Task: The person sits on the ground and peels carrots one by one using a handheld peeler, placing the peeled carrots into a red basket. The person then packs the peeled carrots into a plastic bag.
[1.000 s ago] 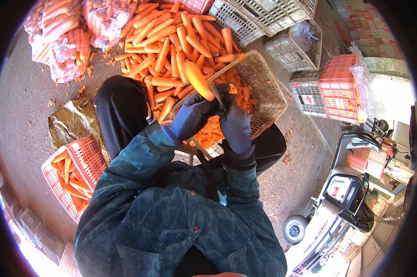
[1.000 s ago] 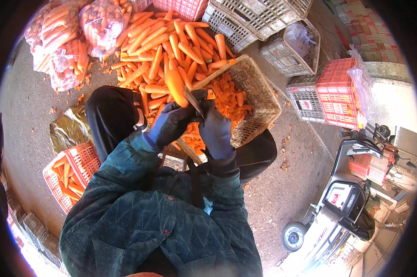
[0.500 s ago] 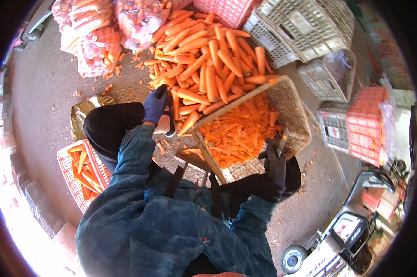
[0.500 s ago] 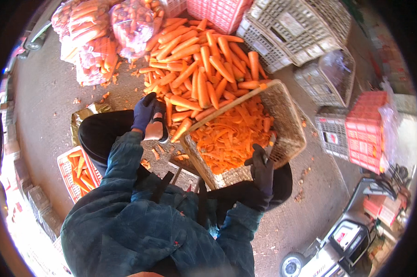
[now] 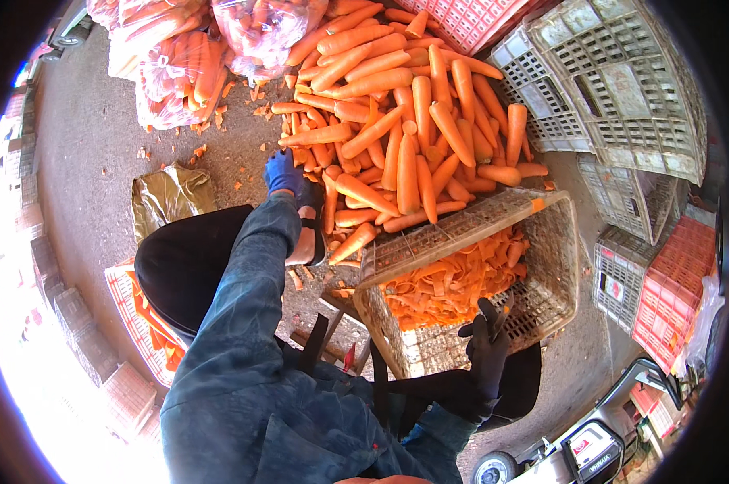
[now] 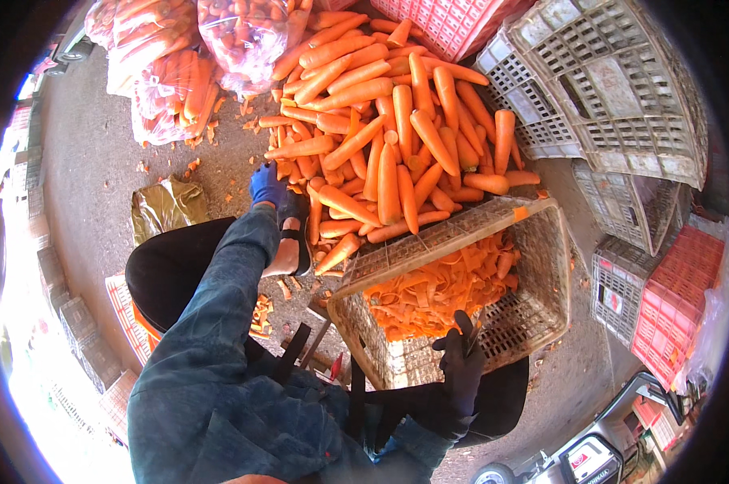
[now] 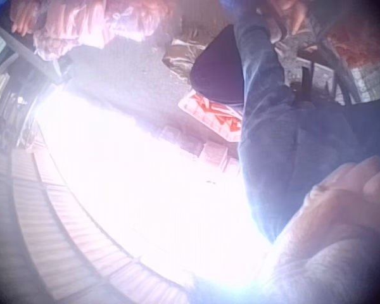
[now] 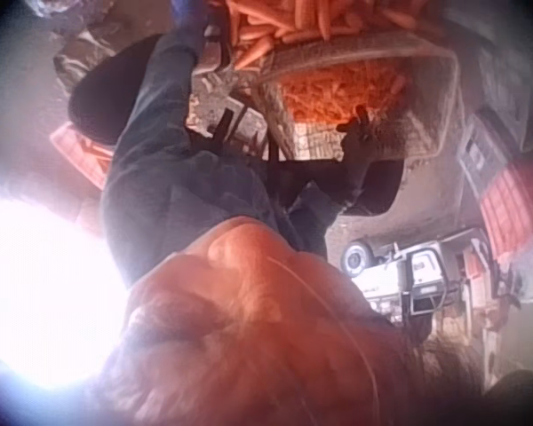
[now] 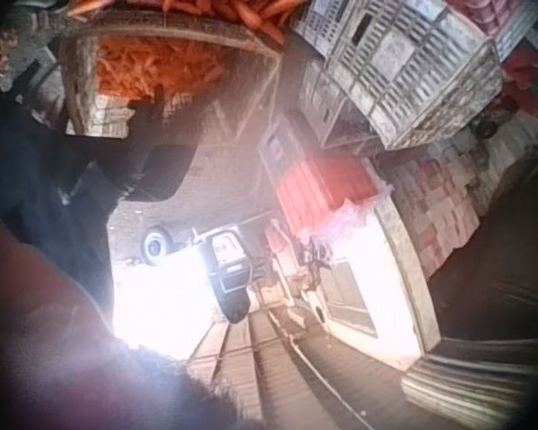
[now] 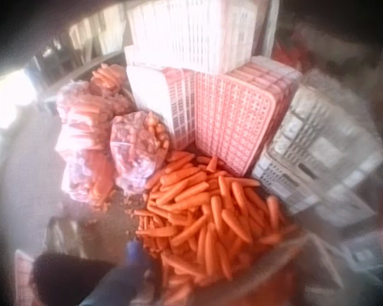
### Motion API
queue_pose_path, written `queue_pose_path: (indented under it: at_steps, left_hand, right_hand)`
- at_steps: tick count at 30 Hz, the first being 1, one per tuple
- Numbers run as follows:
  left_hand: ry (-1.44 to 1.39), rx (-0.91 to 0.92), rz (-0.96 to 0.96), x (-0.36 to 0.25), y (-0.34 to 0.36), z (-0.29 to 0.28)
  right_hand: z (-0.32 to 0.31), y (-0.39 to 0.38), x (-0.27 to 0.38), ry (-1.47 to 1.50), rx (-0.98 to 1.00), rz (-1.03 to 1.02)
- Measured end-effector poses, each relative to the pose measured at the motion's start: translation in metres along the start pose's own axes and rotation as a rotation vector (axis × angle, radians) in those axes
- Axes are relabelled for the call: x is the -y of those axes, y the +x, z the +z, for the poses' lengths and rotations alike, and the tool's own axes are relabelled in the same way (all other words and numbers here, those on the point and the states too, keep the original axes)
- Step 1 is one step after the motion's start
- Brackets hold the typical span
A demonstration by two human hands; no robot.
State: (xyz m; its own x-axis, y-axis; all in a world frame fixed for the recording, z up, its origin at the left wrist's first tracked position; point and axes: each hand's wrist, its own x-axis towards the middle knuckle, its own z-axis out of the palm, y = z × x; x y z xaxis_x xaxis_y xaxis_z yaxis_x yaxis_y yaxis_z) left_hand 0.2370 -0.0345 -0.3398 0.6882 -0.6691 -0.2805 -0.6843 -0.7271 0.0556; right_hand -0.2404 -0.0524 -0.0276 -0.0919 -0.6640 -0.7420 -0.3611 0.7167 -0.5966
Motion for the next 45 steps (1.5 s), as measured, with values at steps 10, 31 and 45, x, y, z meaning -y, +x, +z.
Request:
queue_pose_path:
  at_steps: [10,31,45]
  left_hand:
    - [-2.265,0.436,-0.019,-0.053,-0.082,-0.138]
    - [-2.481,1.228,0.211,-0.111,-0.356,-0.265]
    - [-2.47,1.287,0.216,-0.112,-0.379,-0.262]
  right_hand:
    - [0.009,0.0,-0.027,0.113,0.096,-0.232]
    - [0.044,-0.132,-0.009,-0.932,-0.169,-1.231]
    - [0.039,-0.136,-0.019,-1.184,-0.34,-1.268]
